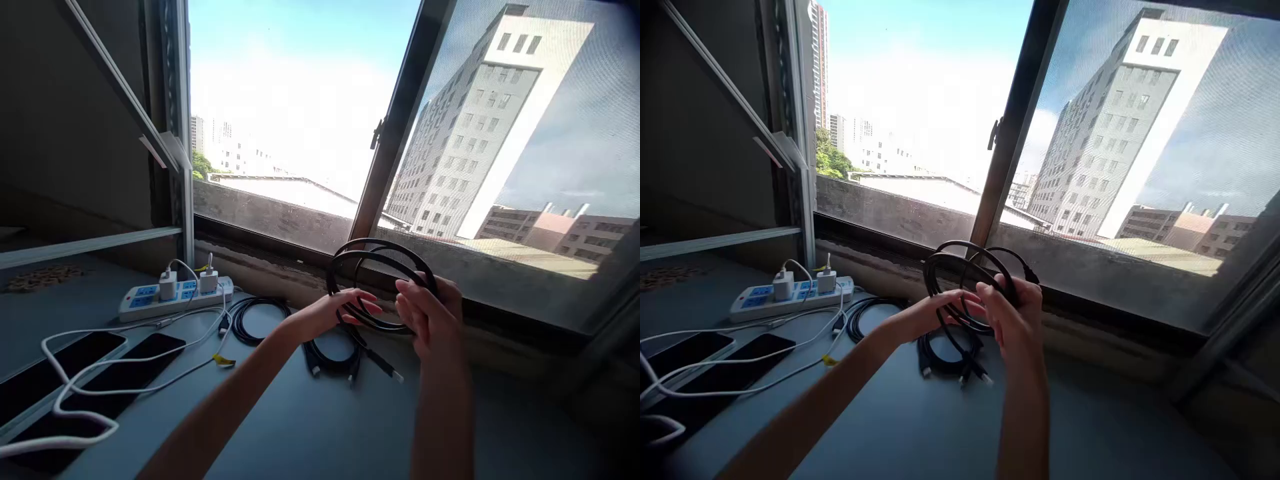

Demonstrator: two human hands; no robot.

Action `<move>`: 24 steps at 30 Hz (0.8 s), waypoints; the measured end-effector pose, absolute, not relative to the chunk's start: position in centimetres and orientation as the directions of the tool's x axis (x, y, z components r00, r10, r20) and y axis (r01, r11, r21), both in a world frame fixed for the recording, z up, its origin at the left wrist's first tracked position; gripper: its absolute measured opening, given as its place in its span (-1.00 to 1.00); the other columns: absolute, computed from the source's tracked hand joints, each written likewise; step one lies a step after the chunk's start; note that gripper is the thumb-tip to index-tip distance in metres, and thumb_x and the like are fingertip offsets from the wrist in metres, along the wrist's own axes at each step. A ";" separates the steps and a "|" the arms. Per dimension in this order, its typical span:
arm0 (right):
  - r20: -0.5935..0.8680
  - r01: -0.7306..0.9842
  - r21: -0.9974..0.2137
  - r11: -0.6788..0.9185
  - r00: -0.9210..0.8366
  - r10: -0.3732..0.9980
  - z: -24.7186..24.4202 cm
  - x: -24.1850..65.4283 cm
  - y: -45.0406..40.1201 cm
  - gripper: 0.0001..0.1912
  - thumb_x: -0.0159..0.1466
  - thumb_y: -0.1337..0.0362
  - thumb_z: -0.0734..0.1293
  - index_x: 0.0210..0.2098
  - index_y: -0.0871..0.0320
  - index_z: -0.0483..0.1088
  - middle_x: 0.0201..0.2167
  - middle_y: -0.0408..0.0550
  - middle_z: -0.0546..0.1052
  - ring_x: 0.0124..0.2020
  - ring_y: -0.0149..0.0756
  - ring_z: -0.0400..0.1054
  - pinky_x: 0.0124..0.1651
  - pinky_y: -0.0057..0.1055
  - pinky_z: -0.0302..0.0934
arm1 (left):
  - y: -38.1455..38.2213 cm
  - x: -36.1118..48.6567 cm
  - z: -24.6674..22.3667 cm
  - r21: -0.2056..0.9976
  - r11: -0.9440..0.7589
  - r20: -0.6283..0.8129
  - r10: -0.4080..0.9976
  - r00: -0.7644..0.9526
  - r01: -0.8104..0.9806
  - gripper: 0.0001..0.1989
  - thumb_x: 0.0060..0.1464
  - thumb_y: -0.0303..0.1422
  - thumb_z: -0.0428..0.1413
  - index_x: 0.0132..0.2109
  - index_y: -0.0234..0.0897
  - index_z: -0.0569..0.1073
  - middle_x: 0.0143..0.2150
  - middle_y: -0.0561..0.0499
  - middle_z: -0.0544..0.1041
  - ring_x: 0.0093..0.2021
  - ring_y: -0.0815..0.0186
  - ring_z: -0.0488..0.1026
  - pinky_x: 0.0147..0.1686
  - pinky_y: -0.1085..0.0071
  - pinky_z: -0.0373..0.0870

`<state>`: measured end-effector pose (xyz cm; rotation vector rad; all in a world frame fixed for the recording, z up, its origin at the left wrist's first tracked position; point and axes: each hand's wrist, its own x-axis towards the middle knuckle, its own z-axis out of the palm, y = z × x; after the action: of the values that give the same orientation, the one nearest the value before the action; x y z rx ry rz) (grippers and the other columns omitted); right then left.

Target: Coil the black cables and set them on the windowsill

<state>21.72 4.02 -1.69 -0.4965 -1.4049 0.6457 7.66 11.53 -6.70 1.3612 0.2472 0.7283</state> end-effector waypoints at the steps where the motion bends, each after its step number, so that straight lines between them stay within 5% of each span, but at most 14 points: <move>1: 0.725 -0.166 -0.675 0.719 0.033 0.688 -1.7 21.8 4.4 -0.52 0.17 0.32 0.42 -0.70 0.16 0.06 -0.87 -0.32 0.02 -0.85 -0.54 -0.26 -0.77 -0.58 -0.31 | 11.6 7.9 -6.6 0.905 0.032 0.311 0.633 0.709 -0.425 -0.65 0.10 -0.10 0.03 -0.20 -0.33 0.42 -0.11 -0.17 0.50 -0.05 0.15 0.40 -0.07 0.30 0.30; 7: 0.590 -0.275 -0.770 0.575 0.032 0.806 -1.8 21.4 6.5 -0.54 0.08 0.18 0.50 -0.66 0.16 0.14 -0.79 -0.28 0.11 -0.80 -0.50 -0.12 -0.78 -0.64 -0.15 | 11.7 7.5 -5.4 0.709 -0.012 0.412 0.818 0.401 -0.705 -0.62 -0.04 -0.10 0.19 -0.44 -0.30 0.26 -0.45 0.04 0.44 -0.26 0.25 0.48 -0.17 0.39 0.36; 11: 0.612 -0.233 -0.759 0.608 0.063 0.788 -2.2 20.8 7.1 -0.63 0.07 0.16 0.52 -0.30 0.16 0.31 -0.64 -0.25 0.27 -0.73 -0.43 0.08 -0.70 -0.63 0.06 | 11.7 6.0 -4.1 0.699 -0.061 0.424 0.838 0.344 -0.713 -0.62 -0.06 -0.11 0.22 -0.40 -0.30 0.26 -0.60 0.16 0.24 -0.60 0.47 0.30 -0.58 0.57 0.24; 14: 0.723 -0.105 -0.668 0.736 0.139 0.676 -2.3 20.5 7.1 -0.44 0.11 0.22 0.51 0.00 0.08 0.21 -0.35 -0.12 0.40 -0.69 -0.39 0.20 -0.70 -0.58 0.15 | 11.3 5.0 -3.4 0.749 -0.131 0.432 0.840 0.329 -0.649 -0.67 0.02 -0.15 0.17 -0.39 -0.32 0.28 -0.67 0.24 0.05 -0.74 0.58 -0.03 -0.73 0.61 -0.07; 17: 0.813 0.086 -0.578 0.812 0.148 0.563 -2.2 20.4 6.8 -0.31 0.15 0.27 0.50 0.15 -0.06 0.11 -0.10 -0.06 0.35 -0.69 -0.38 0.23 -0.75 -0.53 0.17 | 10.8 4.5 -2.8 0.833 -0.252 0.421 0.866 0.269 -0.493 -0.82 0.10 -0.30 0.08 -0.34 -0.36 0.36 -0.68 0.22 0.06 -0.74 0.58 -0.06 -0.73 0.61 -0.14; 24: 0.893 0.366 -0.423 0.829 0.014 0.449 -2.2 19.3 6.1 -0.71 0.29 0.30 0.37 0.00 0.00 0.44 -0.30 -0.14 0.38 -0.70 -0.42 0.08 -0.73 -0.49 0.00 | 9.4 4.1 -1.9 0.900 -0.313 0.388 0.893 0.229 -0.304 -0.90 0.03 -0.39 0.07 -0.36 -0.36 0.37 -0.68 0.21 0.12 -0.73 0.58 -0.01 -0.74 0.61 -0.12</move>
<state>19.35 6.13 -2.17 -0.6601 -1.5929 0.0726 4.10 9.44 -1.86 1.3841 0.6065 1.3535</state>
